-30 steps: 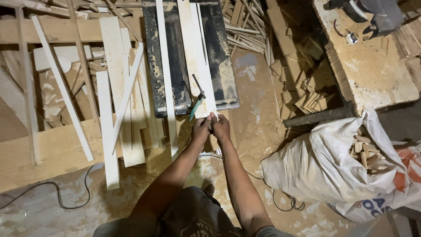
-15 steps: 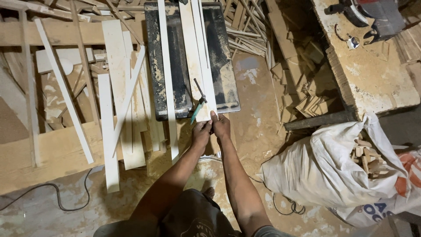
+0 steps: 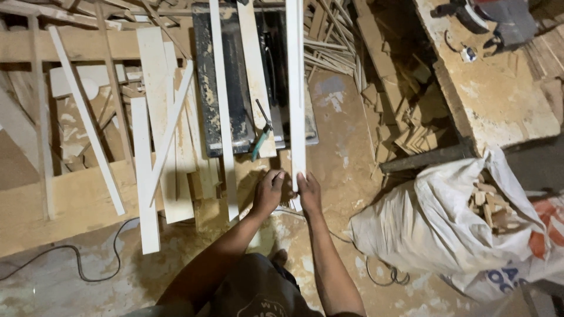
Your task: The person is sorting and moving thin white wooden strips on a cluttered workbench in a workshop.
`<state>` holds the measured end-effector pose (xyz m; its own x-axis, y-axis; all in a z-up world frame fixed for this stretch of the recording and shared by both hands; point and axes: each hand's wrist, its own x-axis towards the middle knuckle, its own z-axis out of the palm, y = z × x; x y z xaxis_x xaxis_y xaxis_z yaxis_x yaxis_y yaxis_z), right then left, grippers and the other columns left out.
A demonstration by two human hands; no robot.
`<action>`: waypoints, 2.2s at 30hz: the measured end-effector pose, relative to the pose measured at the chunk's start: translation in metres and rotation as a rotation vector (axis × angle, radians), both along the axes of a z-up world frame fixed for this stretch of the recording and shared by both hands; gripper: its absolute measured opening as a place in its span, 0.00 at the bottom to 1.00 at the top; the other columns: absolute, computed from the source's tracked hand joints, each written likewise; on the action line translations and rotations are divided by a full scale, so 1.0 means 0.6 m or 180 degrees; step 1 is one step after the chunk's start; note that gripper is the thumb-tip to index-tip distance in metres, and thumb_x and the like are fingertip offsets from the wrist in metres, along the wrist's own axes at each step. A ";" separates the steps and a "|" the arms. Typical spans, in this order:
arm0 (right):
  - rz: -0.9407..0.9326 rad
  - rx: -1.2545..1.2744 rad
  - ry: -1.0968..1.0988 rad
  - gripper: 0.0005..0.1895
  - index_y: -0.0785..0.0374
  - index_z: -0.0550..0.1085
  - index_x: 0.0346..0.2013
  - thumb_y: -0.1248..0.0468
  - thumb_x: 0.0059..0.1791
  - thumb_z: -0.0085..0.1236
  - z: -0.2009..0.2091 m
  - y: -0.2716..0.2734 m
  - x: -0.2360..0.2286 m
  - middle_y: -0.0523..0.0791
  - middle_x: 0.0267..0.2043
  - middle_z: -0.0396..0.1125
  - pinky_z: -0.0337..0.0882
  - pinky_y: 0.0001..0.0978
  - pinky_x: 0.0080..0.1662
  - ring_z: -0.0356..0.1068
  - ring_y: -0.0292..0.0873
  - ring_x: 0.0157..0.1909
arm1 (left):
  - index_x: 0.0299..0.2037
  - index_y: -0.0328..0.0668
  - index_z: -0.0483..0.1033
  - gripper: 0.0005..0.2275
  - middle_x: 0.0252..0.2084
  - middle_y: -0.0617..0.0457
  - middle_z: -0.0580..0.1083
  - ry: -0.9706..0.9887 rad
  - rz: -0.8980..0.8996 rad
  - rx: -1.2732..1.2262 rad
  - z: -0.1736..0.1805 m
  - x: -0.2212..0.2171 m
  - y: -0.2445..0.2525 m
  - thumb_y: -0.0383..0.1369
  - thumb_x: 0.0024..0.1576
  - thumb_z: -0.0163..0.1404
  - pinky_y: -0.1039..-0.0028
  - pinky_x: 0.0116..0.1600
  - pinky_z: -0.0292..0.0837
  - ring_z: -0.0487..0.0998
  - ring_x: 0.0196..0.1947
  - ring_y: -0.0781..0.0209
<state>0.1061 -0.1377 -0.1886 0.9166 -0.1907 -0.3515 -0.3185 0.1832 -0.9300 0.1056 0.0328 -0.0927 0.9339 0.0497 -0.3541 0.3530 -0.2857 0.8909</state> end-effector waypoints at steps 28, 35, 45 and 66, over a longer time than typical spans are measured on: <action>0.0192 -0.1761 0.0313 0.40 0.59 0.58 0.77 0.52 0.52 0.58 0.156 -0.082 -0.363 0.50 0.81 0.51 0.50 0.41 0.75 0.50 0.49 0.81 | 0.50 0.40 0.74 0.13 0.44 0.46 0.78 -0.3244 -0.1455 0.0412 0.234 -0.098 -0.187 0.24 0.55 0.52 0.57 0.50 0.76 0.80 0.43 0.47; 0.0488 -0.1017 0.0691 0.38 0.50 0.60 0.77 0.52 0.53 0.56 0.154 -0.089 -0.407 0.42 0.73 0.65 0.65 0.36 0.66 0.66 0.42 0.70 | 0.46 0.44 0.70 0.10 0.40 0.52 0.73 0.0298 -0.0958 -0.0321 0.158 -0.055 -0.133 0.42 0.67 0.49 0.68 0.38 0.75 0.76 0.37 0.57; 0.0969 -0.0556 0.1124 0.44 0.45 0.56 0.79 0.40 0.50 0.52 0.195 -0.028 -0.405 0.41 0.82 0.52 0.65 0.39 0.68 0.56 0.43 0.79 | 0.30 0.50 0.63 0.17 0.28 0.59 0.64 0.0875 0.0286 -0.0513 -0.007 0.006 -0.027 0.46 0.67 0.54 0.69 0.35 0.62 0.67 0.29 0.63; 0.0875 -0.0681 0.0840 0.30 0.55 0.59 0.78 0.56 0.61 0.48 0.299 0.027 -0.309 0.61 0.31 0.74 0.75 0.39 0.25 0.75 0.49 0.21 | 0.49 0.30 0.75 0.25 0.41 0.47 0.70 0.0661 0.0465 -0.0937 -0.144 0.083 -0.010 0.52 0.67 0.53 0.60 0.43 0.84 0.78 0.43 0.53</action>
